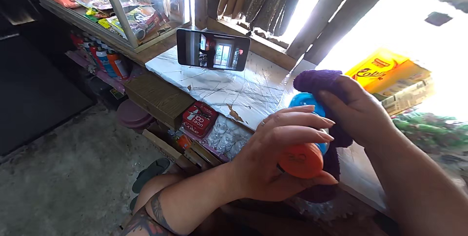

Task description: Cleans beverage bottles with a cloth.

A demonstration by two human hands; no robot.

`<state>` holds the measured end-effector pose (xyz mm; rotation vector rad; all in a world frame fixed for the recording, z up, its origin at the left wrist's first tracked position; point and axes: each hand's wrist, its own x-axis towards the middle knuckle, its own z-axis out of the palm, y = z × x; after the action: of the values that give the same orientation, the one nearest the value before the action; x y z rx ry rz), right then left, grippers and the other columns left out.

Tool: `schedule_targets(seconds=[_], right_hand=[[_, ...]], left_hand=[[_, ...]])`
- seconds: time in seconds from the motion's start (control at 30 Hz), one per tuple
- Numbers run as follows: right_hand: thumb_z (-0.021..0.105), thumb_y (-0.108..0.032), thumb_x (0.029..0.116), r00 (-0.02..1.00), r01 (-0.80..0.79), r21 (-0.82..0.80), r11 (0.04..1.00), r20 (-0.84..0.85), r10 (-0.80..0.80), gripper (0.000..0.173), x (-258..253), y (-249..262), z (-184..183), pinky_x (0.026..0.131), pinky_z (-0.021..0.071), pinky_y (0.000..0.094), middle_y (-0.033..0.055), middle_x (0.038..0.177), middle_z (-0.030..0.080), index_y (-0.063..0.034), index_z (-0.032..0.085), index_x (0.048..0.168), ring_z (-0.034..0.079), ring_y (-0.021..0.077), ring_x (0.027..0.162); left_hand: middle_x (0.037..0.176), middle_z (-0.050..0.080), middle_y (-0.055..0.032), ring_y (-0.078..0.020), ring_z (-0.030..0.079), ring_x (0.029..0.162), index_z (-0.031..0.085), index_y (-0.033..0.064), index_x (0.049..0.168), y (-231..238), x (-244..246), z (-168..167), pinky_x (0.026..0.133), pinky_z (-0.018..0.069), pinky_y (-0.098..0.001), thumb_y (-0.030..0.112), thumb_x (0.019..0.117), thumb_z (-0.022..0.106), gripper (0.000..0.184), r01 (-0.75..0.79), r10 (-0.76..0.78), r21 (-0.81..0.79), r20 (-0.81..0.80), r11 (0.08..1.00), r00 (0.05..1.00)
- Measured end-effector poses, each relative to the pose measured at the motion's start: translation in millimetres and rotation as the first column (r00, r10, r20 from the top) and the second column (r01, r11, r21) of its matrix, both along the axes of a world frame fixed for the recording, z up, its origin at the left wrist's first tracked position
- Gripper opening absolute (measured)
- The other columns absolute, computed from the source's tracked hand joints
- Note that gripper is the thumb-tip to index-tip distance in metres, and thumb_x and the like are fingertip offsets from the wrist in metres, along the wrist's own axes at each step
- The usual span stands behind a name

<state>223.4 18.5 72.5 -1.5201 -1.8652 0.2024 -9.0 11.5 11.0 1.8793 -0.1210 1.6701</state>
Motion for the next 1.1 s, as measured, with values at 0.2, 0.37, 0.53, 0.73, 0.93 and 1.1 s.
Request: schedule_targets(seconds=[0.2, 0.37, 0.53, 0.73, 0.93, 1.1], right_hand=[[0.049, -0.034, 0.1051, 0.994, -0.024, 0.077, 0.997, 0.104, 0.016, 0.041, 0.0, 0.1, -1.6, 0.100, 0.0491, 0.0497, 0.0175, 0.125, 0.065, -0.0027, 0.060, 0.130, 0.062, 0.0260, 0.119], [0.051, -0.029, 0.1051, 0.993, -0.074, 0.105, 0.992, 0.103, 0.063, 0.039, 0.3, 2.5, -3.2, 0.102, 0.0493, 0.0470, 0.0181, 0.128, 0.064, -0.0029, 0.062, 0.132, 0.061, 0.0278, 0.121], [0.055, -0.024, 0.1034, 0.983, -0.171, 0.113, 0.979, 0.086, 0.162, 0.037, -16.0, -6.3, -3.0, 0.098, 0.0526, 0.0487, 0.0191, 0.130, 0.062, -0.0035, 0.062, 0.134, 0.062, 0.0293, 0.118], [0.055, -0.031, 0.1009, 0.945, -0.310, 0.266, 0.913, 0.195, 0.264, 0.034, -33.4, -16.0, -2.9, 0.105, 0.0482, 0.0486, 0.0129, 0.131, 0.063, -0.0088, 0.069, 0.122, 0.058, 0.0290, 0.126], [0.044, -0.040, 0.1072, 0.975, -0.222, -0.046, 0.974, 0.006, 0.222, 0.052, -12.3, -10.0, 1.5, 0.109, 0.0420, 0.0550, 0.0170, 0.144, 0.056, -0.0095, 0.051, 0.149, 0.054, 0.0318, 0.133], [0.039, -0.047, 0.1072, 0.980, -0.197, -0.019, 0.980, -0.021, 0.197, 0.055, -14.8, -9.5, -5.6, 0.105, 0.0441, 0.0559, 0.0154, 0.141, 0.058, -0.0115, 0.053, 0.147, 0.056, 0.0299, 0.130]], left_hand=[[0.135, 0.060, 0.0017, -0.0193, 0.056, 0.132, 0.049, 0.0247, 0.136, 4.9, -4.4, 4.2, 0.112, 0.0479, -0.0415, 0.036, 0.0975, 0.068, 0.044, -0.107, 0.111, -0.109, 0.032, 0.988, 0.993], [0.134, 0.062, 0.0062, -0.0181, 0.058, 0.129, 0.052, 0.0328, 0.135, 12.0, -11.8, 8.8, 0.111, 0.0481, -0.0402, 0.042, 0.0962, 0.068, 0.043, -0.141, 0.152, -0.186, 0.047, 0.973, 0.987], [0.131, 0.064, 0.0043, -0.0184, 0.060, 0.125, 0.050, 0.0312, 0.134, 14.0, -19.7, 10.9, 0.106, 0.0514, -0.0381, 0.046, 0.0941, 0.069, 0.047, -0.208, 0.232, -0.247, 0.071, 0.946, 0.970], [0.129, 0.064, 0.0048, -0.0170, 0.061, 0.124, 0.048, 0.0299, 0.133, 11.0, -18.6, 9.2, 0.104, 0.0522, -0.0361, 0.045, 0.0931, 0.071, 0.048, -0.256, 0.283, -0.252, 0.077, 0.933, 0.956], [0.131, 0.063, 0.0104, -0.0132, 0.058, 0.128, 0.053, 0.0344, 0.134, -0.3, -12.8, 4.5, 0.110, 0.0483, -0.0355, 0.042, 0.0943, 0.071, 0.044, -0.256, 0.258, -0.074, 0.021, 0.964, 0.966], [0.131, 0.061, 0.0111, -0.0114, 0.056, 0.129, 0.051, 0.0322, 0.134, -3.2, -10.4, -0.1, 0.111, 0.0466, -0.0339, 0.042, 0.0951, 0.070, 0.044, -0.262, 0.262, -0.013, 0.009, 0.965, 0.965]])
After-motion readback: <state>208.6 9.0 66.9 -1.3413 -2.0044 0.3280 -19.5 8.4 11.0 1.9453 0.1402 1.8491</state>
